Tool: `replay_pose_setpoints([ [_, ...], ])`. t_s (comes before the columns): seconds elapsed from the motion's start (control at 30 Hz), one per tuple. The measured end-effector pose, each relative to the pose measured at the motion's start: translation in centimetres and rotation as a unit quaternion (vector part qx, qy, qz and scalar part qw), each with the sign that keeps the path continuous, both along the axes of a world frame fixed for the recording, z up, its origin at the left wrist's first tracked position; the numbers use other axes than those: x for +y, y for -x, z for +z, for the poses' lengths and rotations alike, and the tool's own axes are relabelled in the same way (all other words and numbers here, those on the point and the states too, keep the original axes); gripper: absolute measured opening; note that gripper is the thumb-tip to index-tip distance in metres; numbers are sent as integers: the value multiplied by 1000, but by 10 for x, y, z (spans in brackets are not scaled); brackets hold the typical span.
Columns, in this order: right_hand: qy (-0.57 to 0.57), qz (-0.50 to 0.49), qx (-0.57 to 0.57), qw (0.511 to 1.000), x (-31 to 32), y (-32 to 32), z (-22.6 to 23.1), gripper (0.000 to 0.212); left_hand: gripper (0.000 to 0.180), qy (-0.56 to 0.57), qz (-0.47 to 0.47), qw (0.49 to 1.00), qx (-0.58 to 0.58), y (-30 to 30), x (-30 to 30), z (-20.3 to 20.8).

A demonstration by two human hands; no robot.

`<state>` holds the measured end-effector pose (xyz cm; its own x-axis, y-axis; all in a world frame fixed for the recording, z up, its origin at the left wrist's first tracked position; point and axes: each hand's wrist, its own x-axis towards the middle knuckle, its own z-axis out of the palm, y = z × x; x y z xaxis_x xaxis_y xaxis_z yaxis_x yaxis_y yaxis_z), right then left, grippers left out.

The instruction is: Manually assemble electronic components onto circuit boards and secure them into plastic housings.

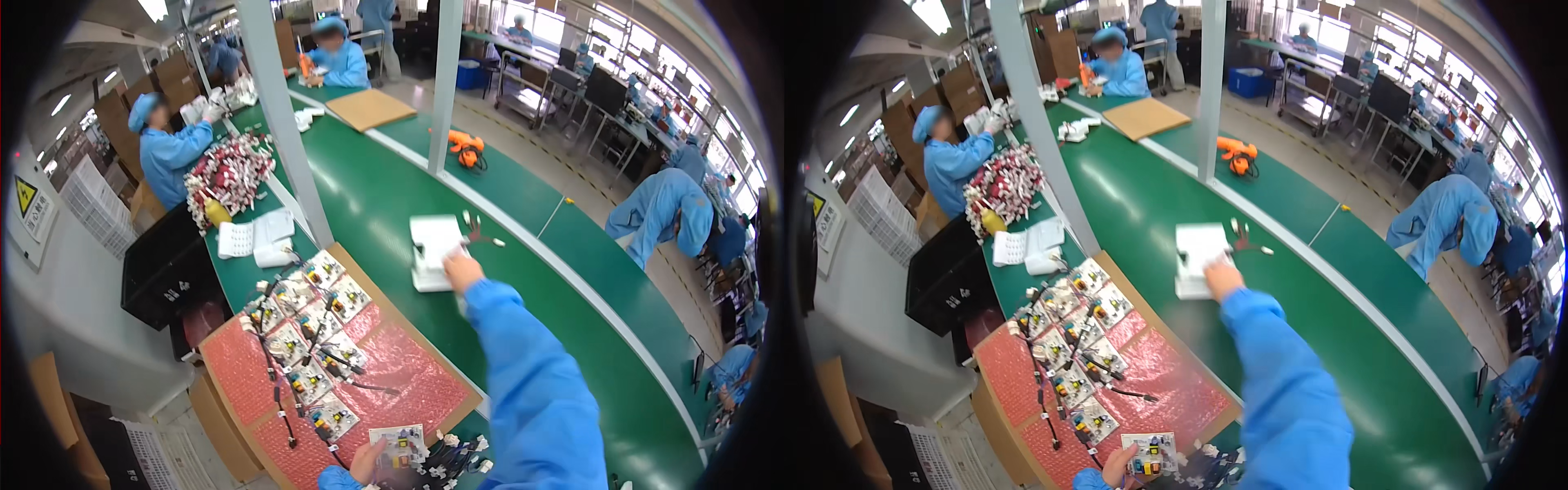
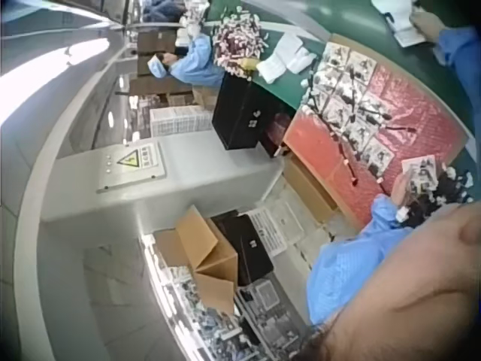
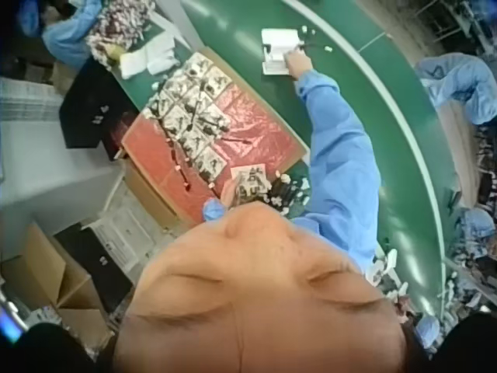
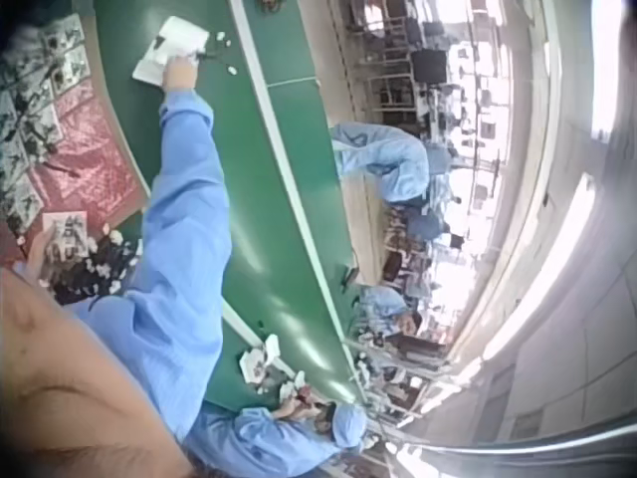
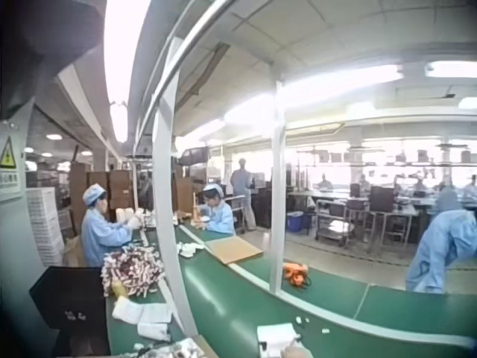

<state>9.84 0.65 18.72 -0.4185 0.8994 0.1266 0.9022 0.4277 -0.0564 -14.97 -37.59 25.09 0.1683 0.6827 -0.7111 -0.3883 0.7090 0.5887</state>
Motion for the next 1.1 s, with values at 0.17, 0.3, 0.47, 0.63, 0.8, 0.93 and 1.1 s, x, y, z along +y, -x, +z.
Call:
replay_pose_setpoints([
  [0.17,42,-104,103,988,-264,-112,71,9,37,-77,8,993,-90,25,-44,-37],
  [0.3,40,-120,137,983,-454,-131,126,19,37,-96,35,980,-172,0,-64,45],
  [0.47,51,-167,109,979,-621,-113,105,33,43,-183,-89,960,-193,-60,-98,66],
  [0.63,-25,-206,206,956,-687,-87,59,30,59,-480,-189,834,-197,-151,-144,-13],
  [0.8,-224,-424,355,803,-730,-81,63,28,34,-21,-230,938,-257,-189,-157,-47],
  [0.93,-224,-453,427,750,-722,-115,24,20,33,15,-264,923,-279,-197,-159,-39],
  [1.1,-59,-501,531,680,-695,-134,-2,17,33,10,-271,942,-199,-199,-159,-36],
])
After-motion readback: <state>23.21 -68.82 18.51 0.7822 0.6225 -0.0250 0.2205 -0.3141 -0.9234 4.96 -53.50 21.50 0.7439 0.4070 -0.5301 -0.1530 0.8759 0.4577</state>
